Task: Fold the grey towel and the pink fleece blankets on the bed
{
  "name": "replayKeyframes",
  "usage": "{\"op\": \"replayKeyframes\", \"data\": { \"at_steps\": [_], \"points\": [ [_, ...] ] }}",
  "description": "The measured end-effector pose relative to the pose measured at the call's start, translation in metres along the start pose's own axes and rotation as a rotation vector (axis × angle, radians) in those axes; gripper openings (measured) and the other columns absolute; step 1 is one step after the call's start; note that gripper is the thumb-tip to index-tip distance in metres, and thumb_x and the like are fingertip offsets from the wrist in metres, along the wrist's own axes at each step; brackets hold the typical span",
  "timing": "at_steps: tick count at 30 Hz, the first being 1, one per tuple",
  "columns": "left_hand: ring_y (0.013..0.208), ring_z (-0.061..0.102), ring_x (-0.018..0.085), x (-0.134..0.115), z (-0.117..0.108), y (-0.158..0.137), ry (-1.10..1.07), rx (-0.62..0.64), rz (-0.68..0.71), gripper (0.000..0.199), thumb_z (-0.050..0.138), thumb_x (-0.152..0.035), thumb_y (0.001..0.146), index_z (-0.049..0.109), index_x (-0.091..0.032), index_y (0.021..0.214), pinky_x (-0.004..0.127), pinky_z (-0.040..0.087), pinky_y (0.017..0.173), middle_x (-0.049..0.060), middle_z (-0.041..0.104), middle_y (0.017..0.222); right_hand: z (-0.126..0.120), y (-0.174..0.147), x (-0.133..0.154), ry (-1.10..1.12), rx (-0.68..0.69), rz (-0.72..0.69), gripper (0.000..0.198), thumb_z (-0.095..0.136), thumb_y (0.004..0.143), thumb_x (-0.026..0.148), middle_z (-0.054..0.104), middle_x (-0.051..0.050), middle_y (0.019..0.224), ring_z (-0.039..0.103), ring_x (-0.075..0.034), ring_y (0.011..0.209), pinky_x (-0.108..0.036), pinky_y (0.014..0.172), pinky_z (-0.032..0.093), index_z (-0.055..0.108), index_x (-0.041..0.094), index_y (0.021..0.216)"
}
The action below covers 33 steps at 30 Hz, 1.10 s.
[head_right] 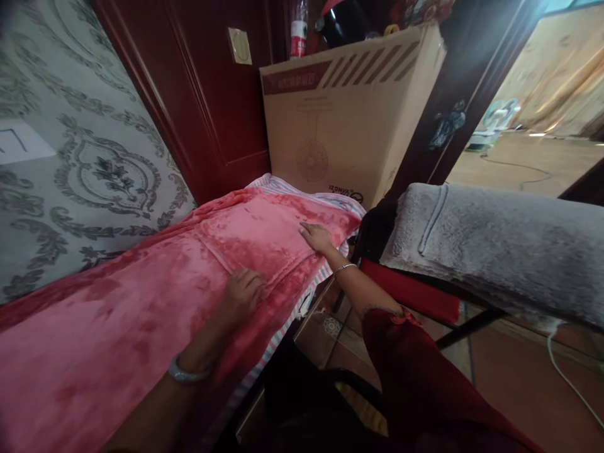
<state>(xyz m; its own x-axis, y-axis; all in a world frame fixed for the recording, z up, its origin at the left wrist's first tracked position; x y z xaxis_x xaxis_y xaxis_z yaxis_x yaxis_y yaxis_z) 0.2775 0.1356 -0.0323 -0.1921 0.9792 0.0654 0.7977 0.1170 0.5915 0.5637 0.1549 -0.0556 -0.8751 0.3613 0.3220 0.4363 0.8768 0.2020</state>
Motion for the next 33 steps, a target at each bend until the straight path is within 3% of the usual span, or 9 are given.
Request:
{"op": "replayKeyframes", "data": {
  "at_steps": [5, 8, 12, 15, 19, 24, 33],
  "points": [
    [0.085, 0.055, 0.022, 0.003, 0.003, -0.001, -0.033, 0.045, -0.028, 0.018, 0.047, -0.014, 0.095, 0.060, -0.020, 0.085, 0.038, 0.044, 0.078, 0.006, 0.063, 0.086, -0.012, -0.013, 0.007, 0.015, -0.060, -0.072, 0.053, 0.033, 0.102, 0.033, 0.049, -0.009, 0.153, 0.044, -0.023, 0.140, -0.040, 0.117, 0.031, 0.050, 0.016, 0.149],
    [0.088, 0.055, 0.023, 0.005, 0.002, -0.001, -0.059, 0.051, -0.066, 0.016, 0.048, -0.013, 0.093, 0.061, -0.020, 0.088, 0.039, 0.044, 0.082, 0.007, 0.064, 0.089, -0.016, -0.038, 0.014, 0.053, -0.097, -0.237, 0.051, 0.045, 0.097, 0.036, 0.048, -0.011, 0.153, 0.041, -0.027, 0.142, -0.047, 0.118, 0.029, 0.056, 0.018, 0.144],
    [0.093, 0.056, 0.026, 0.009, 0.000, -0.001, -0.056, 0.030, -0.132, 0.014, 0.054, -0.013, 0.086, 0.063, -0.020, 0.095, 0.042, 0.044, 0.083, 0.009, 0.064, 0.095, -0.012, -0.068, 0.018, 0.105, -0.038, -0.410, 0.050, 0.050, 0.094, 0.037, 0.053, -0.010, 0.149, 0.047, -0.027, 0.138, -0.047, 0.114, 0.036, 0.059, 0.022, 0.141],
    [0.093, 0.055, 0.027, 0.012, 0.000, 0.000, -0.047, 0.034, -0.170, 0.015, 0.056, -0.013, 0.081, 0.063, -0.020, 0.093, 0.042, 0.045, 0.082, 0.009, 0.064, 0.095, -0.009, -0.073, 0.019, 0.154, -0.019, -0.410, 0.047, 0.047, 0.094, 0.032, 0.060, -0.010, 0.142, 0.054, -0.024, 0.131, -0.043, 0.111, 0.041, 0.062, 0.021, 0.138],
    [0.090, 0.056, 0.026, 0.007, 0.000, -0.001, -0.024, 0.066, -0.114, 0.013, 0.052, -0.012, 0.086, 0.062, -0.020, 0.088, 0.041, 0.045, 0.082, 0.008, 0.064, 0.090, -0.007, -0.066, 0.021, 0.188, -0.022, -0.341, 0.041, 0.045, 0.094, 0.027, 0.067, -0.008, 0.132, 0.060, -0.023, 0.125, -0.041, 0.107, 0.045, 0.069, 0.022, 0.128],
    [0.091, 0.055, 0.025, 0.002, -0.007, -0.001, 0.000, 0.022, -0.068, 0.013, 0.051, -0.012, 0.090, 0.062, -0.020, 0.093, 0.040, 0.044, 0.083, 0.008, 0.065, 0.093, -0.012, -0.065, 0.020, 0.175, -0.111, -0.304, 0.041, 0.038, 0.095, 0.020, 0.071, -0.010, 0.122, 0.063, -0.022, 0.117, -0.040, 0.105, 0.046, 0.073, 0.019, 0.116],
    [0.083, 0.055, 0.022, -0.006, -0.008, -0.002, -0.043, 0.037, 0.007, 0.012, 0.055, -0.016, 0.091, 0.058, -0.021, 0.081, 0.038, 0.045, 0.078, 0.005, 0.060, 0.082, -0.006, -0.092, 0.013, 0.125, -0.233, -0.476, 0.035, 0.041, 0.097, 0.026, 0.071, -0.013, 0.120, 0.063, -0.025, 0.115, -0.043, 0.103, 0.047, 0.072, 0.019, 0.112]
  ]
}}
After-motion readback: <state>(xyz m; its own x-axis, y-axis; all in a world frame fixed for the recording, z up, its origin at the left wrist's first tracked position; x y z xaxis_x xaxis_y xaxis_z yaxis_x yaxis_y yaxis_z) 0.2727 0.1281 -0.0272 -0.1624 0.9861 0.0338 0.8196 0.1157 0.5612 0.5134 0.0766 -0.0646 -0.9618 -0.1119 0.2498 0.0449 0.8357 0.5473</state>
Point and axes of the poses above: each hand's wrist, its own y-axis towards the middle knuckle, its own z-axis out of the palm, x = y × z, the point moved 6 cm from there along y, towards the middle knuckle
